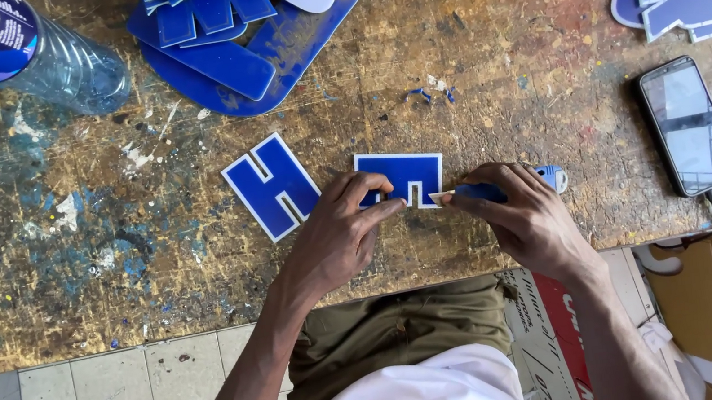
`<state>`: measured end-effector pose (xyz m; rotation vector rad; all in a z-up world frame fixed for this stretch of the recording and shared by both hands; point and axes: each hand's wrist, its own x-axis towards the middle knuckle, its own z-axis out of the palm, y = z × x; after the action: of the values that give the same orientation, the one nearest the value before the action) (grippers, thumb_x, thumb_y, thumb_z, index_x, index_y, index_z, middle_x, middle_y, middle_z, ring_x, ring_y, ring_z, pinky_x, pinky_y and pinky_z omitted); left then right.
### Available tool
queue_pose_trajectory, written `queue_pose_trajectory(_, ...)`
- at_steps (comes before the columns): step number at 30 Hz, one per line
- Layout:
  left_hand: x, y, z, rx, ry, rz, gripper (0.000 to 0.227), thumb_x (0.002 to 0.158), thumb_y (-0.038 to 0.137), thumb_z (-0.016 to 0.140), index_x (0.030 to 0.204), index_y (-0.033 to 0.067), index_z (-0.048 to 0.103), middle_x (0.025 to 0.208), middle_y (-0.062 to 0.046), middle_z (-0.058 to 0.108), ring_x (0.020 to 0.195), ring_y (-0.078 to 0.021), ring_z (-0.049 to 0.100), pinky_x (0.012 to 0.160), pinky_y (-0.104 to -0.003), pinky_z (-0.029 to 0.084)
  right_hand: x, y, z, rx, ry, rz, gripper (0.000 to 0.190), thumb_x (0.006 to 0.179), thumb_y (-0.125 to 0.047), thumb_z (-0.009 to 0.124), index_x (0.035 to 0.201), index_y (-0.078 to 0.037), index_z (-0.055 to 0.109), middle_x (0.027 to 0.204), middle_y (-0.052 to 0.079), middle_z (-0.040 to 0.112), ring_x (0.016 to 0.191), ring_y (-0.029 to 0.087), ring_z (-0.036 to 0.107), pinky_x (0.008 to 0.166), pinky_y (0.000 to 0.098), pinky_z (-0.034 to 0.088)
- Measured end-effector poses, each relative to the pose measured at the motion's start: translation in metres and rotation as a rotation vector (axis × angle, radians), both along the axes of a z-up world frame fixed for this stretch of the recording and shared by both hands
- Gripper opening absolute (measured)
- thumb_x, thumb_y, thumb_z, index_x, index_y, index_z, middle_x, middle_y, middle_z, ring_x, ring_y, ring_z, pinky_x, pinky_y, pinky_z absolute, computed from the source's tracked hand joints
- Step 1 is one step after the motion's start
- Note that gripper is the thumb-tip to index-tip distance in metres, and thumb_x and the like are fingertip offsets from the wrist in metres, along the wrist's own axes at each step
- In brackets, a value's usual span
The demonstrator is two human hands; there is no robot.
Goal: Trimming the edges of blue plastic letters using a utility knife on a workbench.
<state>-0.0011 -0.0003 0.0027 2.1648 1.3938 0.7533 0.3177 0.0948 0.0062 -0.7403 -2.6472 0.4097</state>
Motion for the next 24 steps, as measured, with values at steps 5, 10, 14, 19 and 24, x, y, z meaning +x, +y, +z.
queue_pose_trajectory(5,0.003,0.002,-0.012,0.014,0.074,-0.023,0.031,0.105,-0.004,0.065,0.124,0.0095,0.086,0.136,-0.014,0.066,0.139,-0.0385,0.061,0.122,-0.055,0.047,-0.004,-0.002,-0.003,0.037,0.0,-0.027,0.047,0.101,-0.003,0.07,0.137,-0.029,0.083,0.133,0.015,0.07,0.131,0.042,0.071,0.092,0.0522,0.059)
queue_pose_trajectory(10,0.005,0.001,-0.012,0.003,0.039,-0.021,0.03,0.102,-0.01,0.063,0.115,0.0053,0.085,0.134,-0.015,0.067,0.142,-0.0379,0.062,0.128,-0.055,0.043,-0.004,-0.007,-0.016,0.056,0.037,-0.046,0.043,0.104,-0.009,0.067,0.138,-0.032,0.081,0.137,0.014,0.069,0.139,0.041,0.068,0.102,0.0539,0.056)
queue_pose_trajectory(14,0.006,0.001,-0.009,0.0,-0.001,-0.011,0.03,0.103,-0.011,0.061,0.116,0.0035,0.083,0.135,-0.016,0.067,0.144,-0.0406,0.062,0.129,-0.056,0.044,-0.002,-0.011,-0.019,0.059,0.018,-0.067,0.046,0.103,-0.01,0.069,0.141,-0.032,0.08,0.138,0.014,0.069,0.137,0.042,0.067,0.103,0.0552,0.055)
queue_pose_trajectory(19,0.006,0.002,-0.01,0.006,-0.024,-0.002,0.035,0.102,-0.014,0.058,0.12,0.0032,0.083,0.136,-0.018,0.066,0.145,-0.0434,0.06,0.13,-0.059,0.043,-0.004,-0.01,-0.018,0.059,0.01,-0.079,0.049,0.103,-0.011,0.069,0.145,-0.034,0.078,0.137,0.014,0.068,0.137,0.042,0.067,0.104,0.0567,0.055)
queue_pose_trajectory(24,0.009,0.003,-0.017,0.038,0.09,-0.013,0.032,0.109,-0.005,0.058,0.116,0.0079,0.087,0.13,-0.014,0.067,0.139,-0.0359,0.063,0.126,-0.054,0.045,-0.007,-0.01,-0.015,0.079,0.046,-0.065,0.049,0.103,-0.007,0.067,0.144,-0.031,0.078,0.134,0.015,0.068,0.133,0.043,0.068,0.103,0.0569,0.054)
